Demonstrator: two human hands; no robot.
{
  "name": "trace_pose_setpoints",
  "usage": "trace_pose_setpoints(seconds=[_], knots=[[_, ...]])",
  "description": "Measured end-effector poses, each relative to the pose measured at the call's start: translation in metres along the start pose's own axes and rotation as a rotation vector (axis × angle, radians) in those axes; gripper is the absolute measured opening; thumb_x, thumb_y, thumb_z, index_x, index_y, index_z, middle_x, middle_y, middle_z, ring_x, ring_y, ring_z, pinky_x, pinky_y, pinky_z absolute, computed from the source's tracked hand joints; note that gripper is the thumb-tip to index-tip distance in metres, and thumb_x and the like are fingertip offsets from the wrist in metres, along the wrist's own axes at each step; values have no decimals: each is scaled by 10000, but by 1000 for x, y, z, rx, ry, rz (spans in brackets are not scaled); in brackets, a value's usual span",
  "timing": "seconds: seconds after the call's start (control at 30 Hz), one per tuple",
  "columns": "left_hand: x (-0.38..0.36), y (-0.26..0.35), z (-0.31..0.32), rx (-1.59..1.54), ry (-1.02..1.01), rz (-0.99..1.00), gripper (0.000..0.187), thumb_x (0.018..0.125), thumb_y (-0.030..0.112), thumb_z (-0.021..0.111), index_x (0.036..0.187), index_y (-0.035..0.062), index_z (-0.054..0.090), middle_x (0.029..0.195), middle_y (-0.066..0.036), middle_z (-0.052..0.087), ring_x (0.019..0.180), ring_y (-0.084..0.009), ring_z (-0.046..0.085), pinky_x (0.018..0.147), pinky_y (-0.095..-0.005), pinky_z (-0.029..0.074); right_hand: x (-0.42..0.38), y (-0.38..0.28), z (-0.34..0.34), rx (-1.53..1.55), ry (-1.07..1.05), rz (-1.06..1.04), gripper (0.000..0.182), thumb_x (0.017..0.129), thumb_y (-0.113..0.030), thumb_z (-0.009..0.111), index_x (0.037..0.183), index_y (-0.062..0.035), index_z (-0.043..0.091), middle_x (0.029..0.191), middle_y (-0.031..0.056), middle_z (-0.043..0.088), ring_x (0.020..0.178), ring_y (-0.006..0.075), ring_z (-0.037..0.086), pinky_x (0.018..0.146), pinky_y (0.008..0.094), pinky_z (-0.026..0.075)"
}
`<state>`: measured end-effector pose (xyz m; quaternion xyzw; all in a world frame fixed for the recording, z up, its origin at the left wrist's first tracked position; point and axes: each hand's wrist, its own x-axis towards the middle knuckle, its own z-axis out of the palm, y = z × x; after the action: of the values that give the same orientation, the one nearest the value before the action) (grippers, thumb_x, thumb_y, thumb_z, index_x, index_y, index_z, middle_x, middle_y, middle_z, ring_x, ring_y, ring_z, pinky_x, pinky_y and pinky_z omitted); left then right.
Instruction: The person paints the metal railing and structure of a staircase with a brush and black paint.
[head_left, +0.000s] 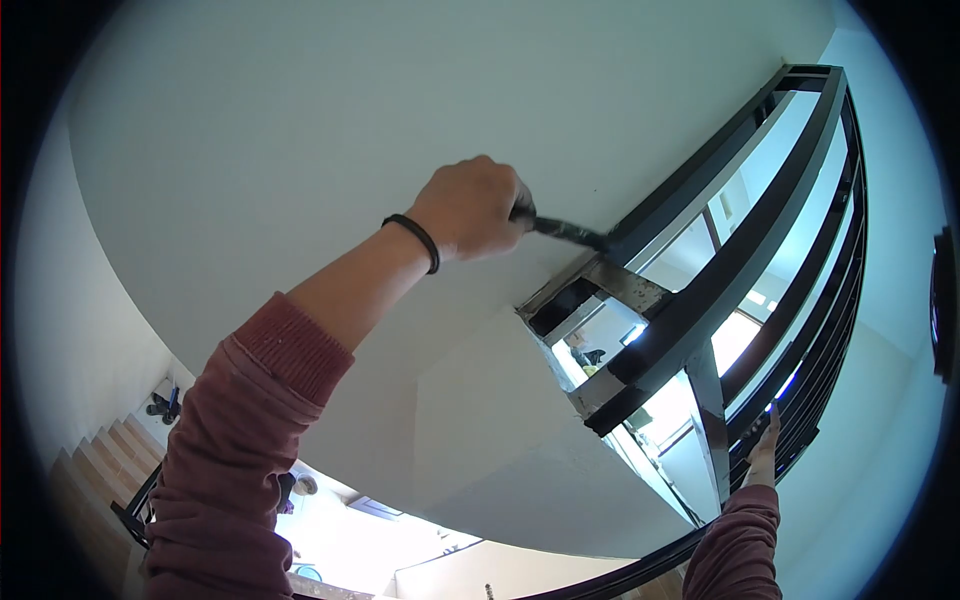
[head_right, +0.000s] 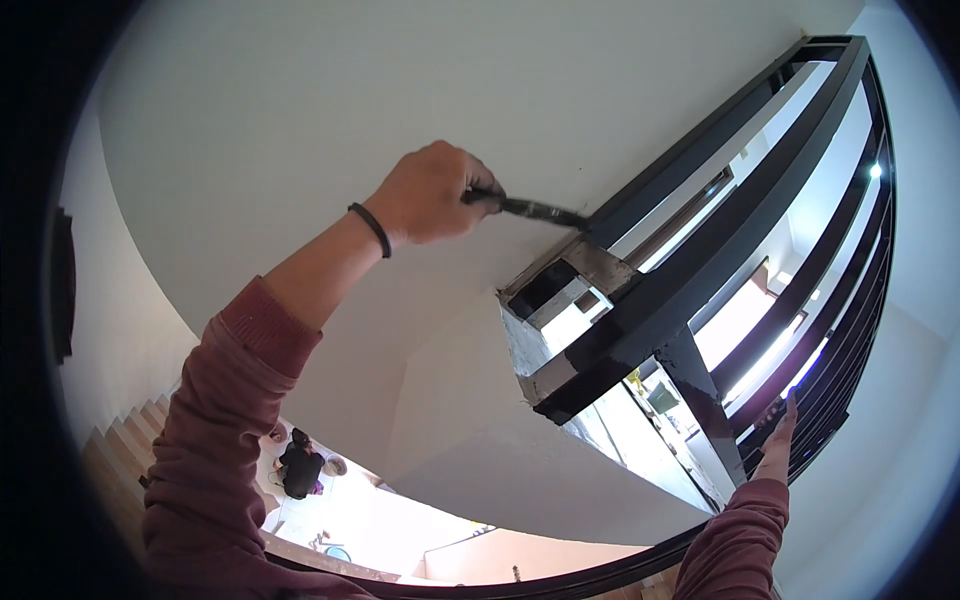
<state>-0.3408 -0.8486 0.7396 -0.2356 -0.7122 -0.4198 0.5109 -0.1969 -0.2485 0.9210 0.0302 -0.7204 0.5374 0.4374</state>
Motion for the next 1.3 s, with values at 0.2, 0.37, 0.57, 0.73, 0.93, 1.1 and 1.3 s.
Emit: trace_pose_setpoints(seconds=[0.2,0.37,0.57,0.73,0.93,1.1,1.3], knots=[[17,13,2,65,14,-15,174,717,154,580,844,92,680,711,-103,635,675,-253,599,632,-339,471,-2,-1,1,-29,28,-1,383,734,-545,562,651,-183,470,492,-57,398,413,76,399,419,206,322],[14,7,19,70,42,12,174,722,157,573,843,93,680,702,-103,631,672,-246,599,642,-343,473,1,2,6,68,42,6,409,744,-524,581,592,-182,415,451,-48,347,348,92,325,359,223,251],[8,7,-3,-47,0,-103,174,718,149,564,829,78,677,714,-106,634,676,-252,599,651,-343,477,-15,-4,24,-5,136,-37,417,741,-521,587,579,-184,403,447,-52,338,343,79,323,354,212,253],[12,11,12,80,10,-50,182,713,149,578,846,75,677,725,-113,638,682,-247,605,655,-330,478,-20,-6,29,-13,238,-80,406,743,-509,592,585,-188,399,450,-59,337,343,71,323,348,202,254],[3,3,6,-1,-9,-84,174,725,160,584,842,70,677,715,-112,637,678,-262,603,654,-334,479,-17,-4,25,-21,266,-80,394,743,-510,589,608,-182,418,458,-61,342,349,70,329,347,199,255],[13,7,13,38,85,-33,167,744,166,580,836,65,676,705,-109,635,663,-261,599,648,-336,479,-20,-4,30,2,129,-76,381,743,-504,590,623,-173,447,459,-62,343,358,66,335,354,196,264],[-6,5,7,61,-84,-103,156,745,156,591,834,60,675,726,-112,633,685,-254,594,662,-335,473,-22,-4,31,14,148,-80,366,750,-491,588,635,-171,453,463,-62,349,363,68,341,358,202,257]])
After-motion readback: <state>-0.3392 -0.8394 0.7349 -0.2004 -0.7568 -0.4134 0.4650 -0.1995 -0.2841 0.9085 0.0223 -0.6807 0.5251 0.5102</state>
